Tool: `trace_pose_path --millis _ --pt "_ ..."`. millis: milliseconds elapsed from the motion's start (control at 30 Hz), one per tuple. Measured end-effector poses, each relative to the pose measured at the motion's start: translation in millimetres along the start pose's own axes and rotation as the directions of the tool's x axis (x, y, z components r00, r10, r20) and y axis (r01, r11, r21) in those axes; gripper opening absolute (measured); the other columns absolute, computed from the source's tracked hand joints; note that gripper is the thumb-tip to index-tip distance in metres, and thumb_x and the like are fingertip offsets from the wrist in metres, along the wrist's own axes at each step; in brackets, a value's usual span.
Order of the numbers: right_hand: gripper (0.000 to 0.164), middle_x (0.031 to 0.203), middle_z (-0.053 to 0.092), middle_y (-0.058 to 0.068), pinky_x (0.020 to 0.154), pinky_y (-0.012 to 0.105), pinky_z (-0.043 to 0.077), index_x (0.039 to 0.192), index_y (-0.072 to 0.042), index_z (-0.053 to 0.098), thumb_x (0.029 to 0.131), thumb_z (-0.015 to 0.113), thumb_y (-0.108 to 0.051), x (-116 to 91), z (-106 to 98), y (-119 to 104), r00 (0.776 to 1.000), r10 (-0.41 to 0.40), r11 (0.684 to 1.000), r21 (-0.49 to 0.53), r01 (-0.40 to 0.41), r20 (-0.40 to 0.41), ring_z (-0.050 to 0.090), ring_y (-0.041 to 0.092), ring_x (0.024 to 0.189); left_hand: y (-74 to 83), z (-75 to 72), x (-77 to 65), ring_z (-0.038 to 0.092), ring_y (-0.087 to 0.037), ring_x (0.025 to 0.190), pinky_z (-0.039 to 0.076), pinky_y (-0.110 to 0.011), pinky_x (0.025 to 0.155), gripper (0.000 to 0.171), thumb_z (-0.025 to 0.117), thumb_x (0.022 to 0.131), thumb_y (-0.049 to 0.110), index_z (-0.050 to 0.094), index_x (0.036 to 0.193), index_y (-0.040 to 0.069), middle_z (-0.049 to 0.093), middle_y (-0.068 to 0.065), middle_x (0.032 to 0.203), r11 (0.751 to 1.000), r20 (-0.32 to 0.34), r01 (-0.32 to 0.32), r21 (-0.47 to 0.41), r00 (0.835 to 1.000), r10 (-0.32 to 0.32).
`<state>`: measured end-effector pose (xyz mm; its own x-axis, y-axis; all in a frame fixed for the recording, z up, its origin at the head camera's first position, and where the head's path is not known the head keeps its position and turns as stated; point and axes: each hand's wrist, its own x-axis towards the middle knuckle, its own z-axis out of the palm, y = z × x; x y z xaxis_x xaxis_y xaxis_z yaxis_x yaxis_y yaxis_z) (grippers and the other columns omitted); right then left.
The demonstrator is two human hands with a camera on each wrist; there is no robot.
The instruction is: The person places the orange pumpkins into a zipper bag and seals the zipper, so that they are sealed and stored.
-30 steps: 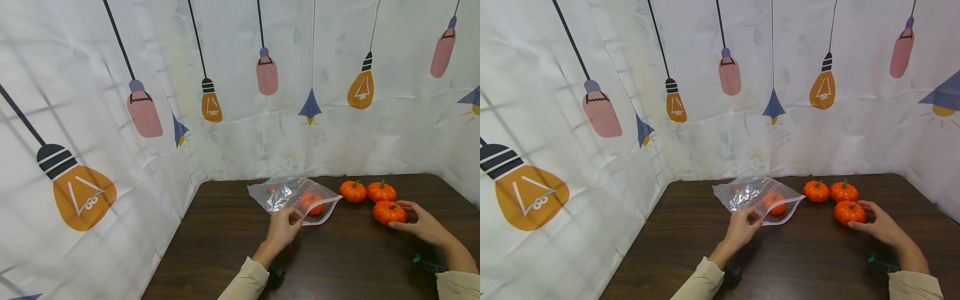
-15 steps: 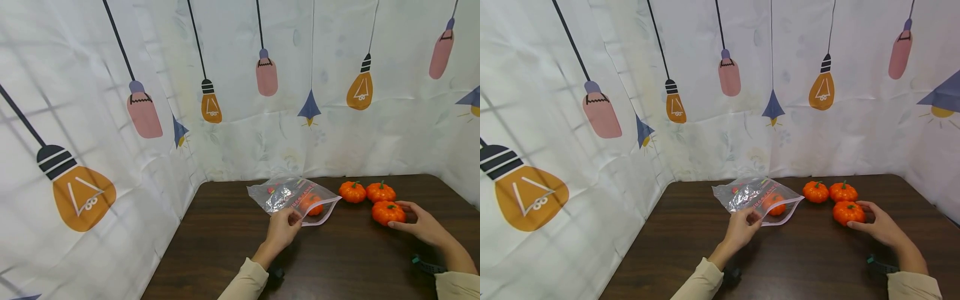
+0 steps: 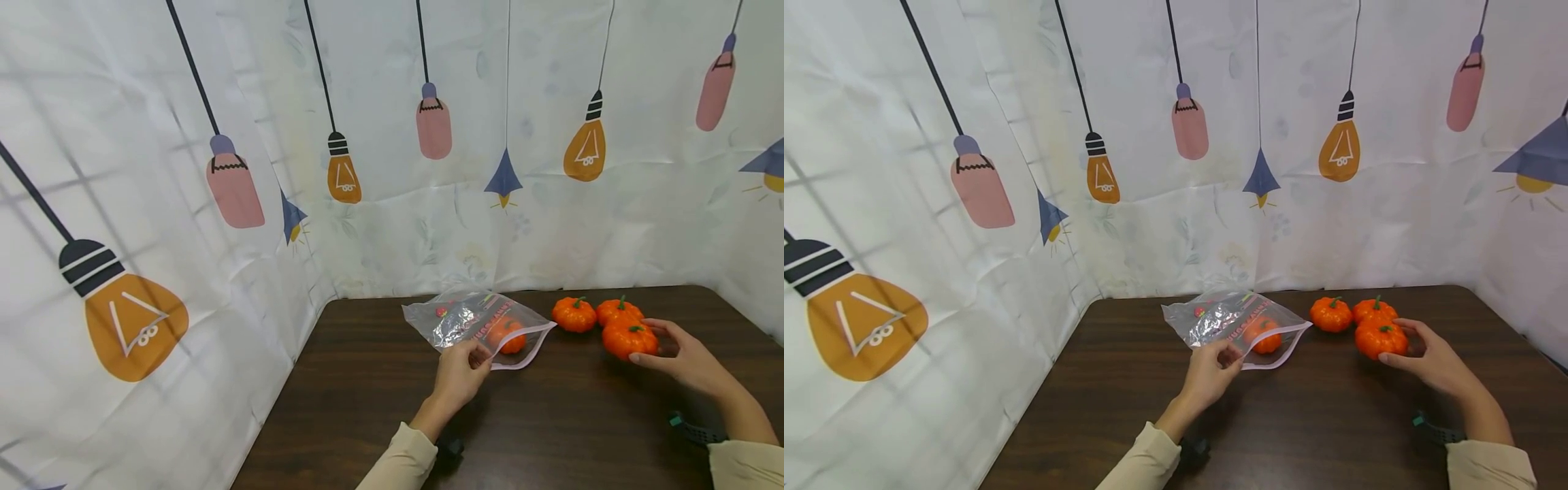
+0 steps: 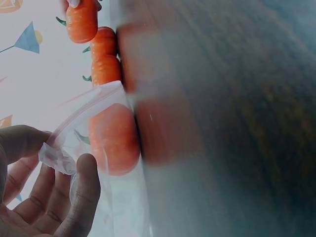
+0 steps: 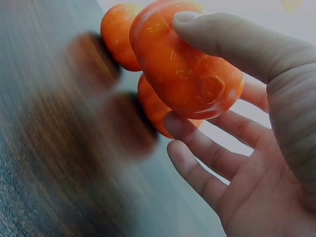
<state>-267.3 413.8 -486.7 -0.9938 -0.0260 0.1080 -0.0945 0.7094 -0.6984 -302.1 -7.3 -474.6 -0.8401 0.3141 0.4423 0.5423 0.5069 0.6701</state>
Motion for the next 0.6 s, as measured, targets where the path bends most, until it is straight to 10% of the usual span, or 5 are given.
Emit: trace_pose_path --millis 600 --pt "0.087 0.152 0.026 0.043 0.071 0.04 0.053 0.155 0.007 0.022 0.097 0.07 -0.036 2 -1 -20 1.0 -0.029 0.999 0.021 0.029 -0.007 0.057 0.056 0.112 -1.8 0.2 0.0 0.051 0.01 0.063 0.045 -0.01 0.061 0.003 0.077 0.086 0.014 0.075 0.085 0.011 0.071 0.005 0.074 1.0 -0.016 -0.005 0.002 1.0 0.006"
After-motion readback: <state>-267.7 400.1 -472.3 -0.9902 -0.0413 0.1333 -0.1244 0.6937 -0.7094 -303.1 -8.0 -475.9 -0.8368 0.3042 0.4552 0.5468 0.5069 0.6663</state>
